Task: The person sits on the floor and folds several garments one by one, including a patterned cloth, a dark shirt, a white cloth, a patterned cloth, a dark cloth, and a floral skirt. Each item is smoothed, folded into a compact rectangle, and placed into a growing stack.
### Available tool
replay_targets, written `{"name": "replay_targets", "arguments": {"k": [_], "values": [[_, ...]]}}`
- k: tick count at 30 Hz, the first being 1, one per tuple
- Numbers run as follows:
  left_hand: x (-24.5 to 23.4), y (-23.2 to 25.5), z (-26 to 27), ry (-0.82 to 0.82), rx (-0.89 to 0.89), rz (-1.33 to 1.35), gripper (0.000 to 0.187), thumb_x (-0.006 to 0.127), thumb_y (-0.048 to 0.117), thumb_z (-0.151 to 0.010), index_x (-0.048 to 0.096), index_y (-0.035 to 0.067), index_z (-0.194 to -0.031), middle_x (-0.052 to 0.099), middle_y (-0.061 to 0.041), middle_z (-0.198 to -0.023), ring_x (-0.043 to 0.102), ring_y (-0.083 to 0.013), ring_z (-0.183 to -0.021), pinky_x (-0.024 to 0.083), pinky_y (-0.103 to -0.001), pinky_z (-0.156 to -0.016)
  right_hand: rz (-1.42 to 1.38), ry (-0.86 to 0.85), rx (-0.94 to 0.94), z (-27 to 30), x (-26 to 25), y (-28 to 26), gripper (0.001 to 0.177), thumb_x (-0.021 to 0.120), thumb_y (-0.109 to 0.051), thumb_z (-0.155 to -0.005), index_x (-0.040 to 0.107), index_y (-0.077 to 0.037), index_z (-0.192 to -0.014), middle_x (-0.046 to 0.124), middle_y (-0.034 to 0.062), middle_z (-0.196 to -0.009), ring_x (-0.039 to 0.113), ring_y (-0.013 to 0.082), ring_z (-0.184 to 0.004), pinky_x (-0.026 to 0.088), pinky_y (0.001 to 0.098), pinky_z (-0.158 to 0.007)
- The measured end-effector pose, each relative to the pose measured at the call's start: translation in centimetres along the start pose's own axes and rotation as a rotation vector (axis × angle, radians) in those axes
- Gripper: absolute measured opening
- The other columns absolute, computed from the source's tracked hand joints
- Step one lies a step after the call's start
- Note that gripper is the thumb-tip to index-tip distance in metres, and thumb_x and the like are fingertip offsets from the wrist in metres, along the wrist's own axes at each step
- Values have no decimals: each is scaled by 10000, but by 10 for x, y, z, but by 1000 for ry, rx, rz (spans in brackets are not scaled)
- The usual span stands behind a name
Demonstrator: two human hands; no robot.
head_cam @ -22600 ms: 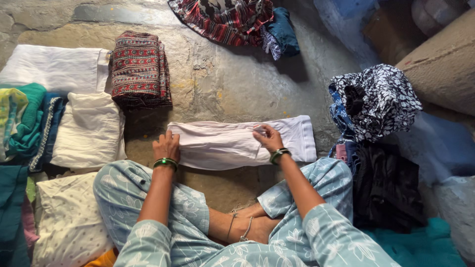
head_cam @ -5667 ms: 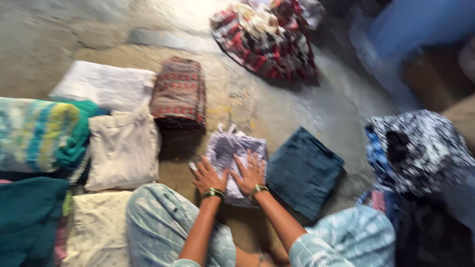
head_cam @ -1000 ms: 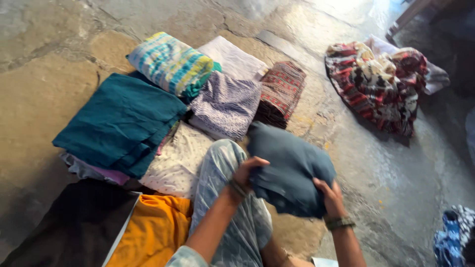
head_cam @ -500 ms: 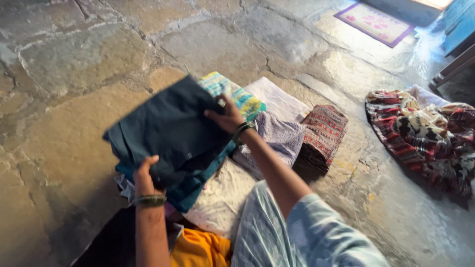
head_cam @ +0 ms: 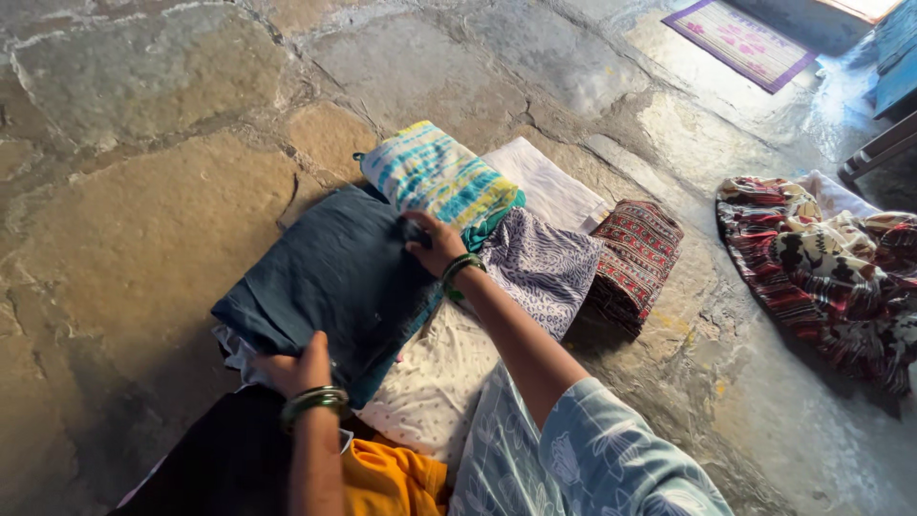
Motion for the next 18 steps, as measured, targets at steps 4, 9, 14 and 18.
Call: {"name": "replay_targets", "arguments": {"k": [4,9,14,18], "values": [[-8,70,42,280,634,-379,798,746,136,-809,299,-134,-1412,452,-315,-1395,433,-489,-1367,325,-569,-1180,261,112,-117,23,-2,-23,634,791,-155,-791,561,-194,-1381,525,204,-1415,484,425,-1310,403,527,-1079],[79,89,8,-107,822,-437,480,624,206,-969,548,90,-1429,457,-197,-1574,424,-406,-1481,254,-690,-1163,368,100,-334,26,27,-66,523,683,-251,-953,535,-329,-1448,399,119,-1607,345,377,-1518,339,623,-1171],[141,32,-29,-161,751,-740,396,581,343,-1027,646,231,-1401,442,-94,-1618,405,-357,-1485,96,-824,-1126,472,-276,-94,27,76,-50,605,539,-348,-990,366,-384,-1568,173,45,-1734,128,338,-1597,167,802,-1122],[144,5,-30,-174,805,-812,484,538,480,-1020,606,286,-1457,401,-120,-1655,353,-393,-1511,56,-833,-1108,453,-381,192,37,93,-13,652,497,-450,-968,274,-445,-1581,87,-9,-1735,75,323,-1586,116,820,-1107]]}}
Point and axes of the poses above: each hand's wrist, its own z-axis away from the middle knuckle, its own x-axis out of the palm, y = z × x, the point moved 7 cm from there along -z, towards the middle knuckle
